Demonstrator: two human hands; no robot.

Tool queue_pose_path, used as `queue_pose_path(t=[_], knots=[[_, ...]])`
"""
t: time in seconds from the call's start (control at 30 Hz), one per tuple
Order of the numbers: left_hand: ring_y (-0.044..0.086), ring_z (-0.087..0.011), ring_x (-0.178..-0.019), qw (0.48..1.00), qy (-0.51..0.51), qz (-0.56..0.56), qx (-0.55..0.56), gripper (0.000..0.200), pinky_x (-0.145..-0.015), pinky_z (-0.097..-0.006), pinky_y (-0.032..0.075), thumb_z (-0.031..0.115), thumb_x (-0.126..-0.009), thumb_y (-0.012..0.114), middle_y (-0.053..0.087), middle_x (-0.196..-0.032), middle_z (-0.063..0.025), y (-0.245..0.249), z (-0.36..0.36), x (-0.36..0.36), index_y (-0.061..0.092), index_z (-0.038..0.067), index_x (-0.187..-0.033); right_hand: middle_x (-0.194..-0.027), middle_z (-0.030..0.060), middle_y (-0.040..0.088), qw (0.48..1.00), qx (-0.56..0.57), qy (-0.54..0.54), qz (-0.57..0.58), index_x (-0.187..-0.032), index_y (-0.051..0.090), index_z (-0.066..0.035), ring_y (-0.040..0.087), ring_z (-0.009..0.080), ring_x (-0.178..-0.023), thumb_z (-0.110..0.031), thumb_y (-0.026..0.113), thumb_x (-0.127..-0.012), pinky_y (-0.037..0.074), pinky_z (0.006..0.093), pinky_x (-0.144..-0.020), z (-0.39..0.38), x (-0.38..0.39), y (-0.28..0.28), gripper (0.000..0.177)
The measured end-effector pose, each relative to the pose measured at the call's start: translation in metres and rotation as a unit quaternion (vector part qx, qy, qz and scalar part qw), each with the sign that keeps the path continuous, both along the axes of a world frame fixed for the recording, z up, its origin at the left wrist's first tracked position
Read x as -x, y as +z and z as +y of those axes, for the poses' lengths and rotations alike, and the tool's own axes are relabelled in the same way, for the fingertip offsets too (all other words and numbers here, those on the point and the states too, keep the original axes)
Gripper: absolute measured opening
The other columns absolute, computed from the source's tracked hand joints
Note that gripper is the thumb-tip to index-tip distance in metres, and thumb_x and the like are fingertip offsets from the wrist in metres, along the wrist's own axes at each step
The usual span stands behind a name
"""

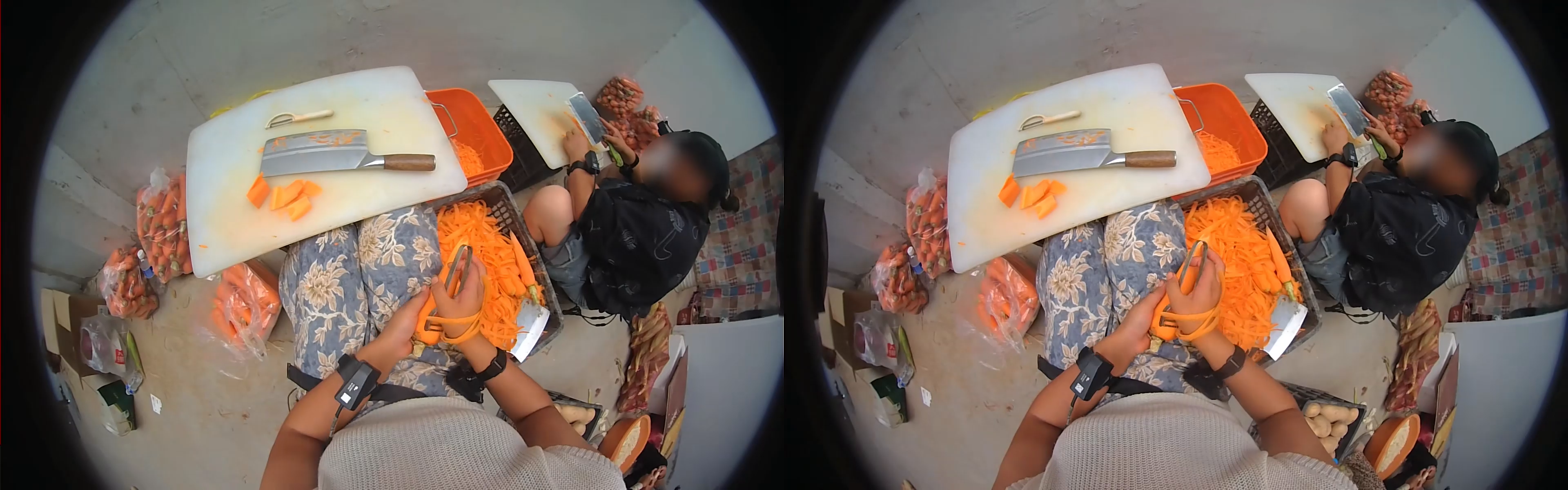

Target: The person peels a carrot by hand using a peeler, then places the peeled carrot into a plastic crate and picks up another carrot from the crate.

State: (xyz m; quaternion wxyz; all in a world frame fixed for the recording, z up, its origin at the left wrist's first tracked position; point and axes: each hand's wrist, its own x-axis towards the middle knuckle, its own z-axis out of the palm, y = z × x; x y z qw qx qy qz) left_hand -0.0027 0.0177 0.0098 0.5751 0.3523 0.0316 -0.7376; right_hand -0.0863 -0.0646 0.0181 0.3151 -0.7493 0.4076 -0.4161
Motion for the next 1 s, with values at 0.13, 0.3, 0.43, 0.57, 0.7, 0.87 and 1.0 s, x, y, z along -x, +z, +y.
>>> queue_pose_path(t=[0.13,0.3,0.43,0.57,0.7,0.87,1.0], knots=[[0.059,-0.0151,-0.092,0.998,0.01,-0.054,0.007,0.044,-0.071,-0.0258,0.05,0.04,-0.093,0.037,0.055,-0.11,-0.0054,0.001,-0.003,0.001,0.045,0.007,-0.121,-0.102,0.0228,0.047,0.998,0.019,0.0,0.056,-0.09,0.047,0.005,0.046,0.0373,-0.098,-0.014,0.069,-0.067,0.039,0.0401,-0.083,-0.005,-0.002,-0.005,0.037],[0.059,-0.0165,-0.087,0.997,-0.016,-0.073,-0.019,0.046,-0.067,-0.028,0.05,0.041,-0.094,0.034,0.057,-0.103,-0.0081,0.005,-0.007,-0.001,0.045,0.003,-0.12,-0.105,0.0248,0.046,0.995,-0.008,0.022,0.095,-0.089,0.048,0.006,0.046,0.0386,-0.1,-0.017,0.069,-0.068,0.038,0.0405,-0.084,-0.018,0.001,-0.012,0.038],[0.062,-0.0186,-0.064,0.998,-0.038,-0.059,0.001,0.05,-0.047,-0.0293,0.052,0.046,-0.093,0.033,0.06,-0.089,-0.0102,0.009,-0.009,-0.006,0.046,0.004,-0.116,-0.106,0.0245,0.046,0.994,-0.001,0.006,0.108,-0.088,0.048,0.006,0.047,0.0378,-0.098,-0.017,0.07,-0.068,0.039,0.04,-0.084,-0.029,-0.005,-0.026,0.037],[0.061,-0.0181,-0.057,0.999,-0.029,-0.045,0.01,0.05,-0.044,-0.0274,0.051,0.046,-0.093,0.033,0.06,-0.086,-0.0107,0.01,-0.01,-0.01,0.046,0.003,-0.114,-0.104,0.0209,0.047,0.996,-0.071,0.011,0.057,-0.086,0.048,0.005,0.052,0.032,-0.089,-0.015,0.07,-0.068,0.042,0.0379,-0.077,-0.035,-0.016,-0.015,0.035],[0.061,-0.0181,-0.056,0.998,-0.054,-0.041,-0.014,0.05,-0.043,-0.0267,0.05,0.046,-0.093,0.033,0.06,-0.083,-0.0114,0.011,-0.01,-0.014,0.047,0.003,-0.112,-0.095,0.0137,0.051,0.992,-0.074,0.026,0.095,-0.101,0.048,0.005,0.05,0.0238,-0.09,-0.013,0.068,-0.072,0.041,0.0328,-0.078,-0.039,-0.016,-0.013,0.04],[0.061,-0.0195,-0.056,0.996,-0.083,-0.029,-0.019,0.052,-0.043,-0.0286,0.05,0.049,-0.092,0.033,0.06,-0.081,-0.0125,0.004,-0.011,-0.013,0.046,0.002,-0.11,-0.09,0.013,0.048,0.97,-0.239,-0.041,-0.016,-0.087,0.048,0.001,0.052,0.0236,-0.077,-0.015,0.07,-0.07,0.043,0.0335,-0.068,-0.058,-0.012,-0.037,0.032],[0.061,-0.02,-0.057,0.996,-0.087,-0.018,-0.03,0.053,-0.042,-0.0291,0.05,0.05,-0.091,0.034,0.06,-0.079,-0.0137,0.012,-0.01,-0.015,0.045,0.002,-0.11,-0.086,0.0109,0.048,0.984,-0.163,-0.059,0.046,-0.087,0.047,0.001,0.05,0.0214,-0.073,-0.019,0.07,-0.071,0.043,0.0327,-0.066,-0.087,-0.01,-0.057,0.035]])
